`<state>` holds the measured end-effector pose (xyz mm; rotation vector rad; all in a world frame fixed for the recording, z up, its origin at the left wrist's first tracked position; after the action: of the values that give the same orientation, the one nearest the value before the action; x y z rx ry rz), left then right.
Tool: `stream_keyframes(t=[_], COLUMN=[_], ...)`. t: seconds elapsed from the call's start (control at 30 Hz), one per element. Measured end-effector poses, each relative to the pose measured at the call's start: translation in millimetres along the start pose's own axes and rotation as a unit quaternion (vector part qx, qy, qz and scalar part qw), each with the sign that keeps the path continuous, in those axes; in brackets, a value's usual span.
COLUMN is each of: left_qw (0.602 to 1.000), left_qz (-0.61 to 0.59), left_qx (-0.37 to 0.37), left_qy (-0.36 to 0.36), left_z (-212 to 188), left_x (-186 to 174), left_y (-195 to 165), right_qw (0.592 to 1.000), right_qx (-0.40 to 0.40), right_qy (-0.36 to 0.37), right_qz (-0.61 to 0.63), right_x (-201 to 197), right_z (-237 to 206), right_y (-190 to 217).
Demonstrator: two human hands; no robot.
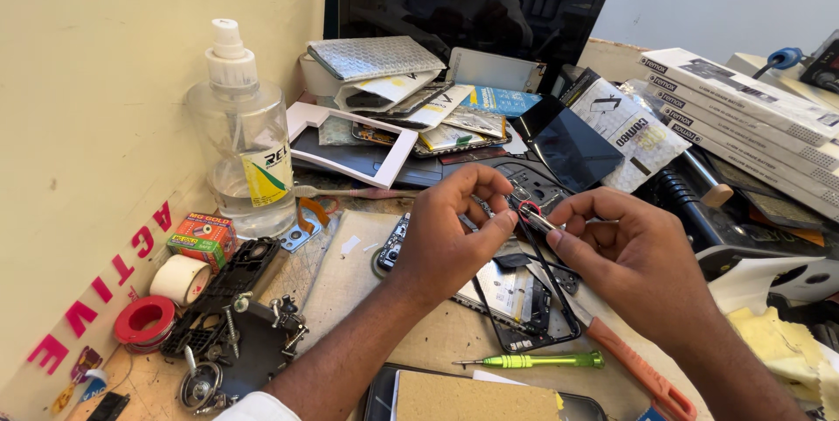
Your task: The person works at a cluttered repair bench, holding a disassembled phone frame and using tweezers and a screwdriver to manipulate small internal components and screws. They reposition the phone chassis repeatedly, pry and adjust parts inside the frame, and continue working on the device throughout the clip.
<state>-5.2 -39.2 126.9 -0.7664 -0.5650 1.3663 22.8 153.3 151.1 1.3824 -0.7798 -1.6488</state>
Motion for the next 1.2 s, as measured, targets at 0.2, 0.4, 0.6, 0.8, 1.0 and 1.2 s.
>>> stream_keyframes(t=[0.2,0.4,0.6,0.8,1.0,1.2], left_qw=[0.951,0.930,0.921,0.915,0.909,0.897], left_qz=[0.240,0.271,0.309,0.315,0.327,0.340], left_qx=[0.190,0.248,0.236,0.247,0.254,0.271], left_qy=[-0.049,-0.027,0.033,0.046,0.051,0.075], left_z=[-10,-11,-11,-12,-11,-12], left_x=[-5,-5,4,5,6,9], left_y=[-39,-47,-31,-23,-24,-22], right_qw=[0.994,0.985,0.967,0.962,0.960,0.947], right_qx=[-0.019,-0.030,-0.072,-0.039,-0.028,-0.016], right_qy=[-0.044,-0.057,-0.064,-0.055,-0.047,-0.026], right_qz=[-0.093,-0.159,-0.236,-0.263,-0.275,-0.319], right_x=[-2,-1,0,0,4,5], right_z=[-3,-5,-7,-3,-4,-2], right_y=[4,14,14,7,13,13])
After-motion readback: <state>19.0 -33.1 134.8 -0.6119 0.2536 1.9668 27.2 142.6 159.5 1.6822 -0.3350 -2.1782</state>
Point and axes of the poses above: each hand's wrist, its own z-axis towards the middle knuckle, its own x-axis out of the palm, y = z × x, the point moved 5 cm from there along z, towards the middle knuckle, and after that the axes turned 5 degrees about x, right-handed, at the moved point
